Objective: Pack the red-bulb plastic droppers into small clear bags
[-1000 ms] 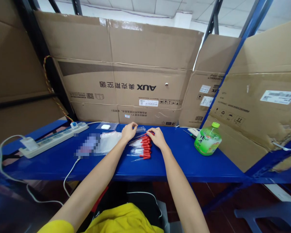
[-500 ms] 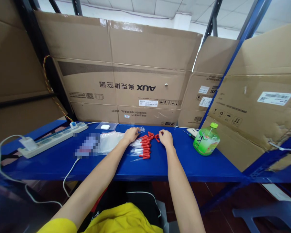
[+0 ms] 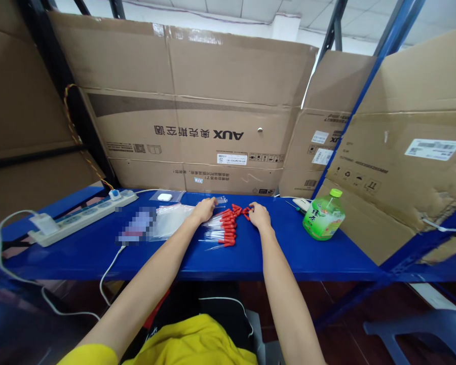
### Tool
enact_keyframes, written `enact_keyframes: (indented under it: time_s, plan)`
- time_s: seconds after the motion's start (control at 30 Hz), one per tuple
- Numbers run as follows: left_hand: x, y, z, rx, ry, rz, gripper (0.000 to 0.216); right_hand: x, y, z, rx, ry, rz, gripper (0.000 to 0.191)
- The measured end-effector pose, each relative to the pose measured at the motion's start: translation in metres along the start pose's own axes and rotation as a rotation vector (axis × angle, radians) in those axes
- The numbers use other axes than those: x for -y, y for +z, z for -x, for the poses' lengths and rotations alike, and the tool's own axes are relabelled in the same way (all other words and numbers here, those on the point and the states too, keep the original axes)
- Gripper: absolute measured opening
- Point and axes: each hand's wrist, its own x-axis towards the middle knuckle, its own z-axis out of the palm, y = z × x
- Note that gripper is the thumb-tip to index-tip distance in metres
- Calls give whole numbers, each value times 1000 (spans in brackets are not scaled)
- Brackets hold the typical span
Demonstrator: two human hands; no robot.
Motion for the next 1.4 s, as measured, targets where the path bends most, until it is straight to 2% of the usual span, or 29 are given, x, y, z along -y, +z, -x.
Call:
enact_keyframes:
  time_s: [0.13,0.37,0.63,0.8,0.9,1.0,1.17,1.27,1.4]
  plan:
    - [-4,1,1,25,24,-45,39,-2,5,-2,-15,10,3,29]
    - [-16,-6,8,9,-51,-99,35,-6,7,-3,-63,0,-72,23]
    - [-20,-6,5,6,-116,11,32,-4,4,0,-101,43,-83,31]
    - [-26,-8,3,-29,-113,75,34,6,-3,2,-144,60,-128,27]
    - [-30,-11,3,-67,-68,99,46,20,-9,-1,-225,-16,-272,18]
    - [-34,-14,3,-105,41,102,56,38,-15,-8,-198,-136,-552,27]
    - [-37,-21,5,-161,163,129,46,66,-17,-22,-86,-281,-951,34]
    - [-38,-24,7,-191,176,185,38,74,-9,-24,-54,-312,-1054,37]
    - [-37,-24,6,-245,224,264,32,73,4,-20,-17,-269,-1136,43]
